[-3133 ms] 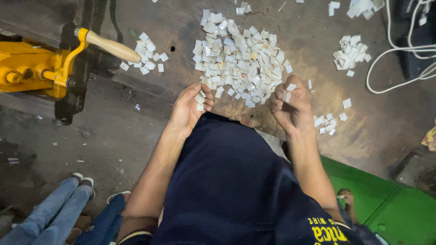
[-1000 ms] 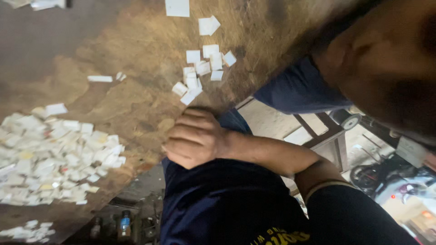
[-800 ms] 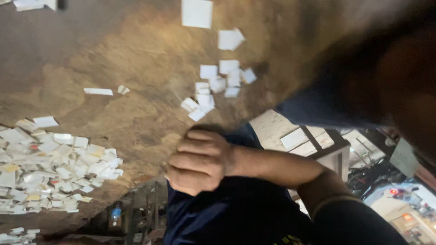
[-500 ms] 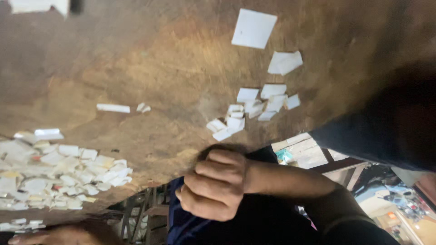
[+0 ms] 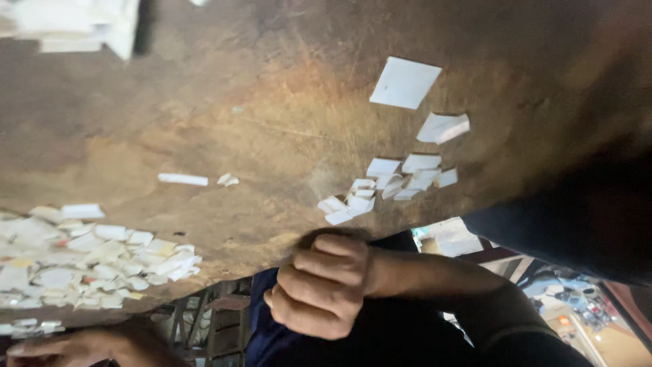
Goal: The person sorts small white rectangular pieces on a workbench, picking them up and placing them into piles. Another person is visible nearby, but the camera wearer continues sorting the pieces by hand throughout the clip.
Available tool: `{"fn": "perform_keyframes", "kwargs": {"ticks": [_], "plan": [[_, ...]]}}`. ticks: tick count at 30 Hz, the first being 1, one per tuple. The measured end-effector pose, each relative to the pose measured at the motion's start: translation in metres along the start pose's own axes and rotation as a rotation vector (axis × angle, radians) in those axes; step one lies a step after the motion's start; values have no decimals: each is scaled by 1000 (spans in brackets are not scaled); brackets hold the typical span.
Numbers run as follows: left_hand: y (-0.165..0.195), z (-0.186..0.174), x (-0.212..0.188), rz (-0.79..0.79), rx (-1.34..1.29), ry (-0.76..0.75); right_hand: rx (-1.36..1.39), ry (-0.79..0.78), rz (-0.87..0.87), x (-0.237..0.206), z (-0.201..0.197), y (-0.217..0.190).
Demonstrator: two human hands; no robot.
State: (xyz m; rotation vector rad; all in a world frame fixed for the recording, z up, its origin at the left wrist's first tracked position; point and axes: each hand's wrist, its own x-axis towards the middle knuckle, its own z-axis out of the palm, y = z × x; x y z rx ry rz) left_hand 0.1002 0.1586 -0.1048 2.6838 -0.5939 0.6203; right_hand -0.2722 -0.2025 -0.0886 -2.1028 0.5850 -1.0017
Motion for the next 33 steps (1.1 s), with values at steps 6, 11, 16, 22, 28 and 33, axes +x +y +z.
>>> {"fn": "perform_keyframes", "kwargs": {"ticks": [6, 11, 16, 22, 28, 33], "plan": [[17, -4, 12, 70, 7, 64, 78, -121, 104, 4, -43, -31], [30, -19, 26, 32, 102, 100, -540, 46, 325, 18, -96, -29], [37, -32, 35, 45, -57, 143, -593, 13, 318, 31, -85, -34], [46, -44, 37, -20, -137, 152, -636, -148, 381, 47, -84, -54], [56, -52, 37, 12, -115, 180, -579, -149, 375, 54, -81, -61], [60, -55, 38, -43, -51, 178, -577, -31, 350, 52, -80, -57]]}}
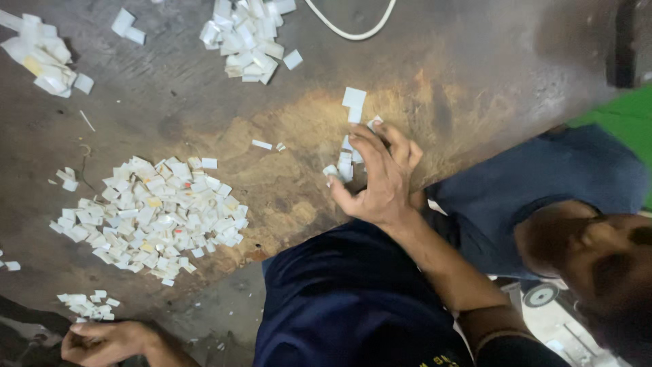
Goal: The person sorts small white rectangular pieces on a workbench, picking them up and placing them into piles. Another person is visible nearby, but the camera wearer continues sorting the pieces by hand throughout the clip.
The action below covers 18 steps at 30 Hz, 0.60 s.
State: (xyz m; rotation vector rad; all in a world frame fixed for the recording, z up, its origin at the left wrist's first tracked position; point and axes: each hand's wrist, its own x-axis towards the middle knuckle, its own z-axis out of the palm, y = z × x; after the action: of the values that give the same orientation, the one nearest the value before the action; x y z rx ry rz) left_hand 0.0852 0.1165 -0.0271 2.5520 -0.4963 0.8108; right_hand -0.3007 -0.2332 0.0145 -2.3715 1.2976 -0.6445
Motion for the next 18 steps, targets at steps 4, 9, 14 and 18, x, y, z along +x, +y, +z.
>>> {"fn": "perform_keyframes", "kwargs": {"ticks": [4, 9, 14, 18], "plan": [[0, 2, 0, 29, -63, -2, 10, 36, 40, -4, 4, 5], [3, 4, -3, 12, 15, -55, 33, 50, 102, -6, 4, 12], [9, 5, -7, 112, 38, -49, 60, 14, 163, -4, 2, 15], [13, 8, -9, 17, 33, -57, 58, 40, 184, -2, 3, 18]]}}
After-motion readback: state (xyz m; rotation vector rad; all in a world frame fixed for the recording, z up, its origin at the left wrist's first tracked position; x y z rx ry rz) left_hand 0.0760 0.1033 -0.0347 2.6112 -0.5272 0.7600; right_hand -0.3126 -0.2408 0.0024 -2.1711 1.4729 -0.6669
